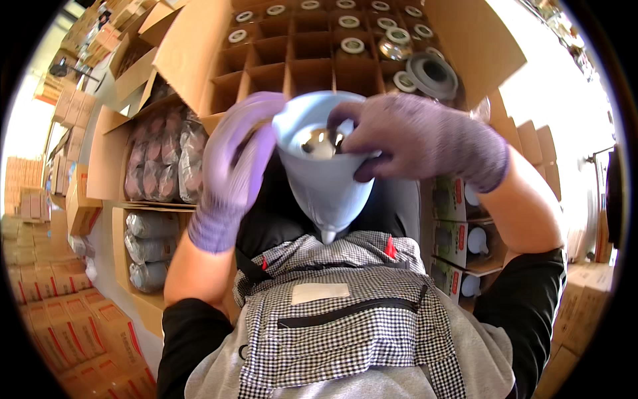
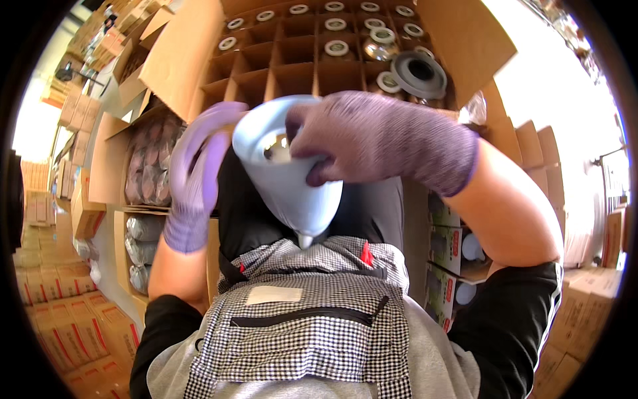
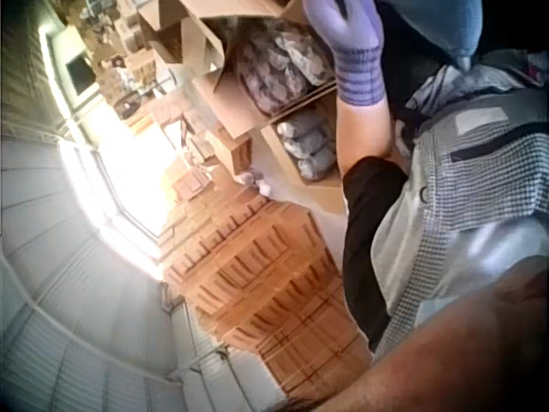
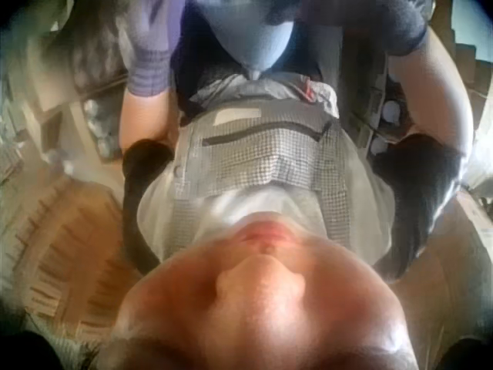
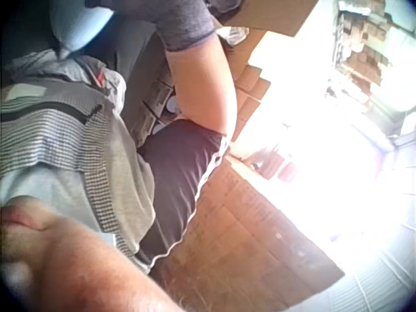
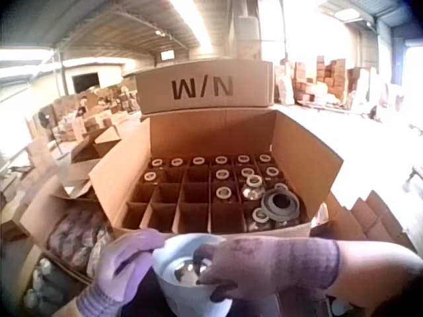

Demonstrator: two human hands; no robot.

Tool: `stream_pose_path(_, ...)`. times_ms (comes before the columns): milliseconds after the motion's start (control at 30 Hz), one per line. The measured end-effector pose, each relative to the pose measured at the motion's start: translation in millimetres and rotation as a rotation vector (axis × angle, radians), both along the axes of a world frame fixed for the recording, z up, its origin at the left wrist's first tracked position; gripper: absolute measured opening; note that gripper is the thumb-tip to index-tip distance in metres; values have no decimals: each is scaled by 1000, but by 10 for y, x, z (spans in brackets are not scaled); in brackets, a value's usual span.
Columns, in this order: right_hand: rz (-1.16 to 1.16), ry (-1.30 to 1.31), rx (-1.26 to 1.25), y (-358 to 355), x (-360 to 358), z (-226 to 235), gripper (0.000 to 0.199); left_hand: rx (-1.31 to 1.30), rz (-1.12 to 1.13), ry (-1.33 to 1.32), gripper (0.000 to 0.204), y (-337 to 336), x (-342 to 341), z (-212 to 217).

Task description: The person assembles vacuum flasks by inserting the glass inner liners into the outer plastic casings and securing the lids while working with parts from boxes.

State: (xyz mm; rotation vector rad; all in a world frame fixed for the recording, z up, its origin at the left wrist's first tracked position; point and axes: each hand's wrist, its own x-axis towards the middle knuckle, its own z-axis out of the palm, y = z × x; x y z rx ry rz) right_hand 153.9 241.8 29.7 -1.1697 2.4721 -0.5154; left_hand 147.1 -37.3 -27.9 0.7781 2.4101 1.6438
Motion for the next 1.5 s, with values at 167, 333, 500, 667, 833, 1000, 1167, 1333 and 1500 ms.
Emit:
stream_pose_path(167, 46, 8, -123, -18, -350, -153, 34, -582, -391, 16, 35, 272, -808, 132)
stream_pose_path(333, -801, 189, -44, 1450, -941, -668, 59, -619, -700, 53, 37, 476, -951, 320)
stream_pose_path(500, -825, 278, 475, 2032, -1172, -1566, 71, -551, -789, 154, 43, 407, -1007, 254)
stream_pose_path(667, -822, 242, 419, 2154, -1283, -1746, 69, -512, -854, 159, 52, 390, -1067, 137)
stream_pose_path(833, -865, 370, 377, 2196, -1403, -1800, 68, -467, -881, 248, 58, 428, -1076, 89)
stream_pose_path(1000, -929, 373, 122, 2384, -1497, -1514, 54, -336, -682, 255, 55, 389, -1037, 388)
stream_pose_path(1167, -789, 465, -662, 822, -670, -429, 43, 424, -710, -151, 61, 537, -1265, 306)
stream_pose_path(1333, -586, -56, -1306, -104, -226, -140, 34, 849, -142, -181, 74, 753, -549, 238)
stream_pose_path(1500, -600, 409, -708, 406, -120, -1000, 42, 234, -396, 8, 71, 184, -441, 372)
